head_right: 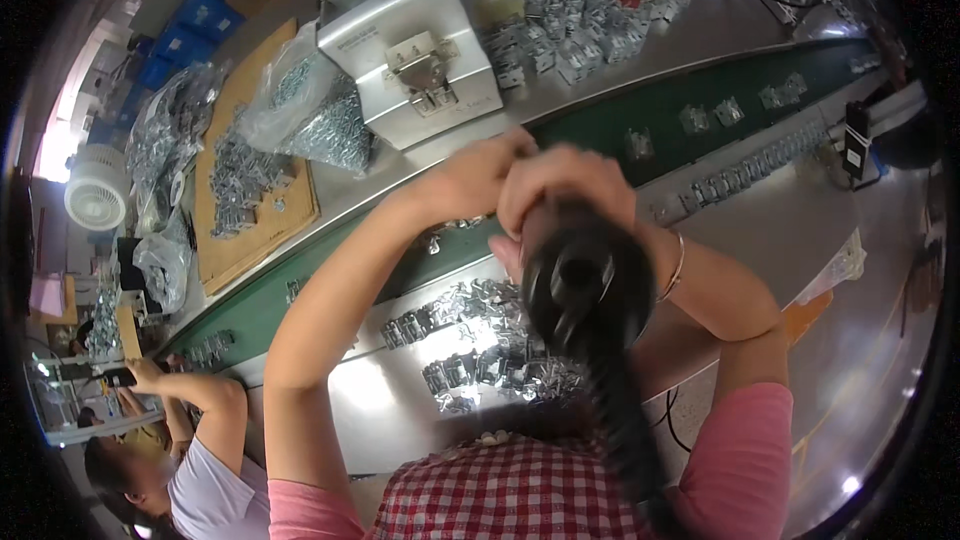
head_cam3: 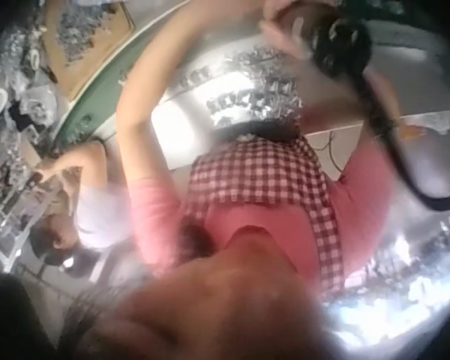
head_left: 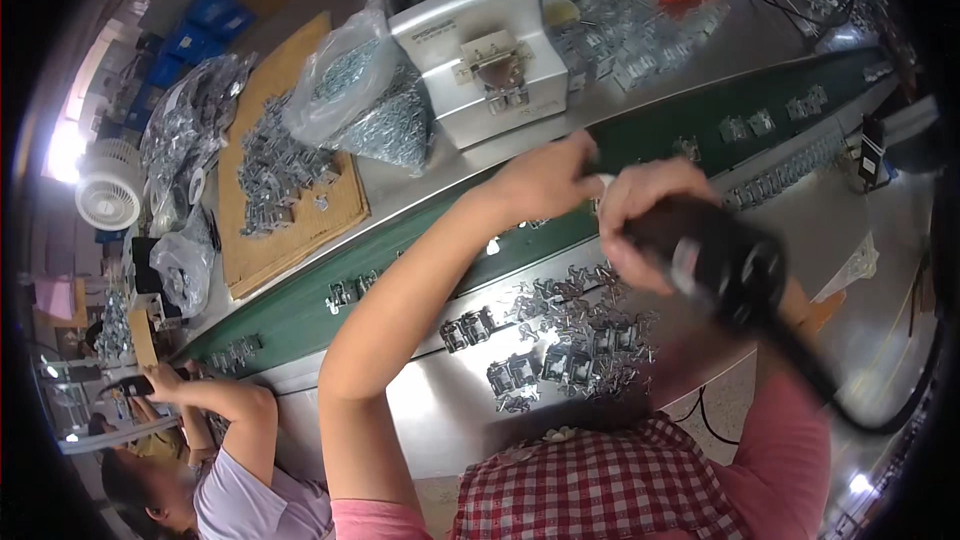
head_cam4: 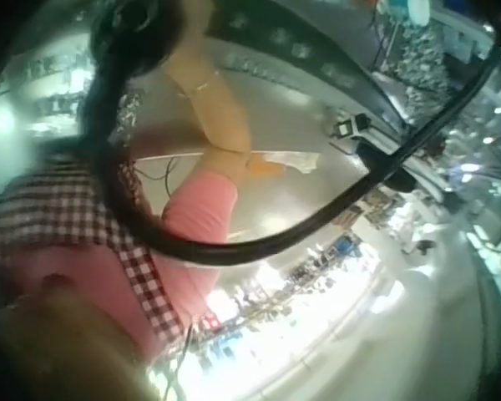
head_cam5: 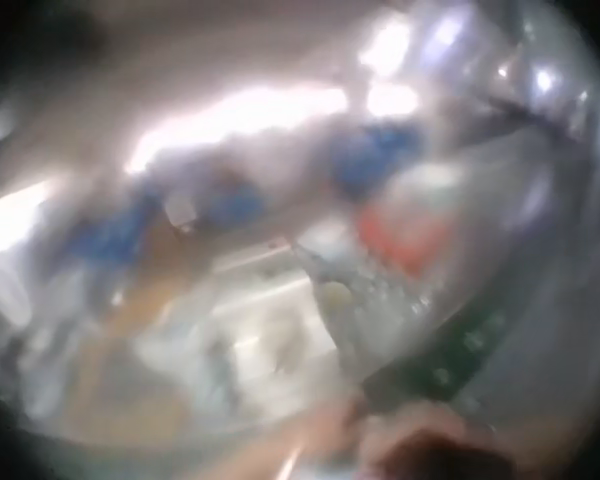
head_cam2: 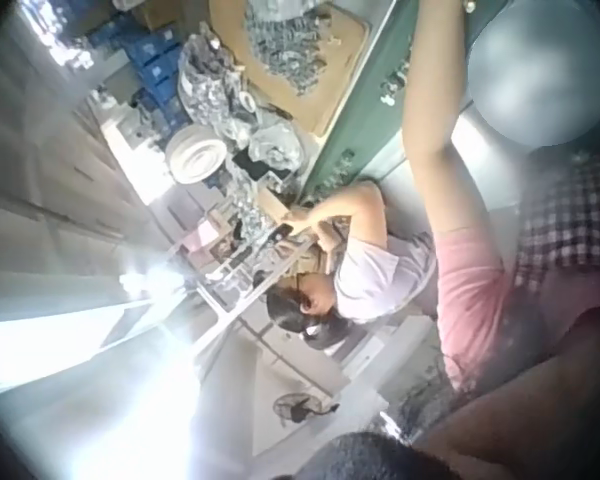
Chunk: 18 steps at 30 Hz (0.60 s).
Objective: Assemble small electronic components on a production line using an electric screwdriver.
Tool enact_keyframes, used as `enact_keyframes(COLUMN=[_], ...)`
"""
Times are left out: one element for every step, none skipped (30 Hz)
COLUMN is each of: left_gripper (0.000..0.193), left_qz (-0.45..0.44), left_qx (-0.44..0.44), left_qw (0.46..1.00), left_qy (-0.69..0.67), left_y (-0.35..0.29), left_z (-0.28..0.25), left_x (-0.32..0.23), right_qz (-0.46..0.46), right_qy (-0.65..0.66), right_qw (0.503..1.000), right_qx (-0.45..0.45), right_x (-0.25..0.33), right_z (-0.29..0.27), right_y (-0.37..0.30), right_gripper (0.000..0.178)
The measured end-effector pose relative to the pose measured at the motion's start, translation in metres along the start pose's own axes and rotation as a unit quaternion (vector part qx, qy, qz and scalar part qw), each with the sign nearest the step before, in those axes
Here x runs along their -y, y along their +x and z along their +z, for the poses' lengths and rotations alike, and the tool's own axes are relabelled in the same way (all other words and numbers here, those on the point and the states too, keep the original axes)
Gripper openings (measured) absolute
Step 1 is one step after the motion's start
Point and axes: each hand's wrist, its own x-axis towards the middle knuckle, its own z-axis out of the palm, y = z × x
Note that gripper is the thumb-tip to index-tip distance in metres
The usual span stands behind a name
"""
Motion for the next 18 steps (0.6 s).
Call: enact_keyframes(left_gripper=[0.043,0.046,0.046,0.047,0.047,0.047,0.047,0.047,0.045,0.044,0.044,0.041,0.039,0.039,0.037,0.036,0.033,0.031], left_qz=[-0.042,-0.063,-0.07,-0.095,-0.086,-0.06,-0.038,-0.036,-0.02,-0.008,-0.01,-0.017,-0.027,-0.035,-0.038,-0.039,0.018,0.009], left_qx=[-0.039,-0.071,-0.044,-0.026,-0.024,-0.008,0.005,0.003,-0.029,-0.061,-0.062,-0.094,-0.128,-0.133,-0.108,-0.082,-0.113,-0.094], left_qw=[0.998,0.995,0.992,0.982,0.983,0.969,0.948,0.947,0.958,0.967,0.967,0.97,0.97,0.969,0.971,0.973,0.97,0.975], left_qy=[0.015,0.022,0.091,0.163,0.162,0.239,0.316,0.32,0.285,0.246,0.246,0.223,0.203,0.208,0.211,0.213,0.213,0.201], left_y=[-0.015,-0.019,-0.023,-0.039,-0.046,-0.05,-0.052,-0.055,-0.056,-0.057,-0.059,-0.061,-0.065,-0.067,-0.068,-0.068,-0.067,-0.066], left_z=[-0.013,-0.023,-0.032,-0.041,-0.04,-0.037,-0.033,-0.029,-0.023,-0.018,-0.015,-0.013,-0.013,-0.012,-0.01,-0.005,0.001,0.005], left_x=[0.005,-0.007,-0.024,-0.033,-0.03,-0.025,-0.022,-0.02,-0.018,-0.014,-0.012,-0.011,-0.009,-0.006,-0.003,0.002,0.007,0.01], right_qz=[0.048,0.039,0.108,0.195,0.282,0.283,0.283,0.277,0.273,0.259,0.244,0.242,0.228,0.213,0.207,0.196,0.184,0.167], right_qy=[0.064,-0.177,0.05,0.062,0.07,0.061,-0.032,-0.121,-0.123,-0.122,-0.12,-0.118,-0.069,-0.018,-0.011,0.021,0.057,0.056], right_qw=[0.995,0.983,0.986,0.973,0.952,0.951,0.952,0.945,0.946,0.95,0.953,0.954,0.962,0.966,0.969,0.97,0.97,0.974], right_qx=[-0.056,0.03,-0.118,-0.108,-0.098,-0.103,-0.114,-0.122,-0.123,-0.128,-0.132,-0.13,-0.136,-0.142,-0.136,-0.144,-0.151,-0.14], right_x=[-0.007,0.014,0.011,0.014,0.016,0.012,0.007,0.006,0.008,0.005,0.003,0.002,0.0,-0.002,-0.006,-0.01,-0.013,-0.017], right_z=[0.006,-0.016,-0.017,-0.027,-0.04,-0.047,-0.052,-0.051,-0.051,-0.051,-0.051,-0.05,-0.047,-0.042,-0.035,-0.029,-0.022,-0.016], right_y=[0.002,0.022,0.019,0.03,0.041,0.045,0.049,0.053,0.054,0.052,0.05,0.047,0.044,0.043,0.044,0.044,0.047,0.052], right_gripper=[0.044,0.041,0.034,0.029,0.025,0.025,0.024,0.023,0.023,0.023,0.023,0.023,0.025,0.026,0.026,0.028,0.029,0.032])
